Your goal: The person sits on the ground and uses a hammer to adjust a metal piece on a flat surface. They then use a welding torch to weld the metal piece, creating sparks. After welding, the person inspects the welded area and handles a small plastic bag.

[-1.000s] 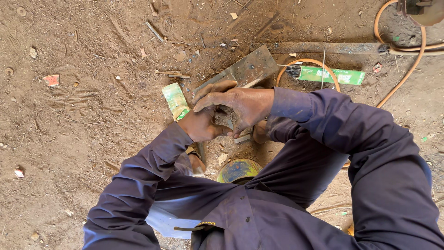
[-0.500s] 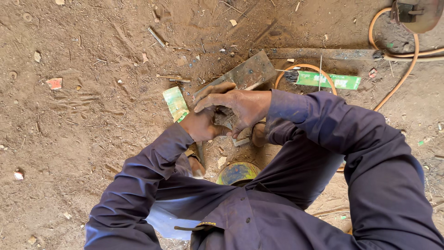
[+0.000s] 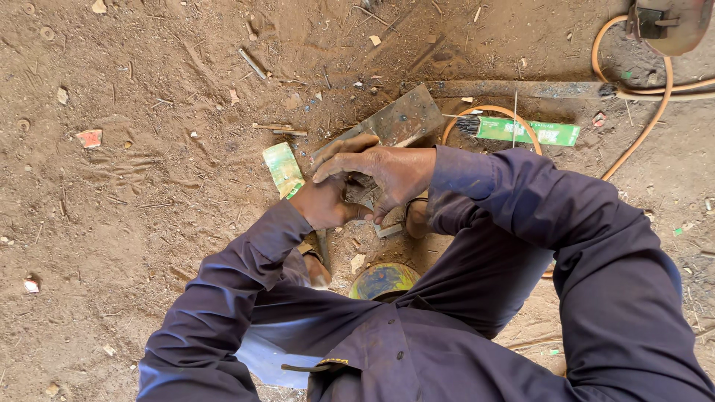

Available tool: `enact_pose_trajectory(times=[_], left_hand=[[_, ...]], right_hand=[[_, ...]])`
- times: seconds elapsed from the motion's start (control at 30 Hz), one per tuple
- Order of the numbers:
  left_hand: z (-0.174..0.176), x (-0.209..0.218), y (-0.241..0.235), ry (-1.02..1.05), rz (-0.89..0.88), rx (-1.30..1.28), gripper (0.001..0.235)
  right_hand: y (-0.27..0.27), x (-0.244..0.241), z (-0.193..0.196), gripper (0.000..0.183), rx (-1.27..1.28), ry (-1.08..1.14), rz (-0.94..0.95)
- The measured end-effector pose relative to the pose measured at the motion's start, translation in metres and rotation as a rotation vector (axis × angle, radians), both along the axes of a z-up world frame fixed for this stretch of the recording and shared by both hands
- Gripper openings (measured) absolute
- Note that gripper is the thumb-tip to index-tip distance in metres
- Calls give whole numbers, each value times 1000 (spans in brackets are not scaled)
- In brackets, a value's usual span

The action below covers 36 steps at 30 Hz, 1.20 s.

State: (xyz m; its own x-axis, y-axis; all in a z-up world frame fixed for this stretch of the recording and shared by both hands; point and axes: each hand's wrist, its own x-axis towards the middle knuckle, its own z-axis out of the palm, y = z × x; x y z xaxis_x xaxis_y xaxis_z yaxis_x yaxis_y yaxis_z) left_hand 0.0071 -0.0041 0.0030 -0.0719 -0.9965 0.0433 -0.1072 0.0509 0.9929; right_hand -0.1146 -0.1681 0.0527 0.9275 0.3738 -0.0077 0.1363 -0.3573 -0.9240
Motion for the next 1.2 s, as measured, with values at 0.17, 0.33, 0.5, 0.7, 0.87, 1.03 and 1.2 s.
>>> enact_pose_trajectory(times=[0.17, 0.33, 0.5, 0.7, 0.87, 1.03, 1.2], left_hand=[[7, 1, 0, -233, 77, -179, 111], [8, -1, 1, -154, 57, -93, 111], [3, -4, 2, -46, 11, -12, 109], [2, -4, 5, -61, 8, -23, 110], [7, -5, 5, -133, 31, -94, 110], [15, -4, 4, -71, 25, -48, 110], [22, -2, 5, -231, 43, -197, 111]], right_hand=[[0, 0, 3, 114, -40, -11, 0], [0, -1, 5, 112, -9, 44, 9], [1, -1, 6, 112, -34, -103, 19], [-1, -2, 9, 108, -27, -48, 9], [0, -5, 12, 107, 4, 73, 11], [1, -6, 16, 102, 24, 150, 0], [0, -10, 22, 94, 16, -79, -17]])
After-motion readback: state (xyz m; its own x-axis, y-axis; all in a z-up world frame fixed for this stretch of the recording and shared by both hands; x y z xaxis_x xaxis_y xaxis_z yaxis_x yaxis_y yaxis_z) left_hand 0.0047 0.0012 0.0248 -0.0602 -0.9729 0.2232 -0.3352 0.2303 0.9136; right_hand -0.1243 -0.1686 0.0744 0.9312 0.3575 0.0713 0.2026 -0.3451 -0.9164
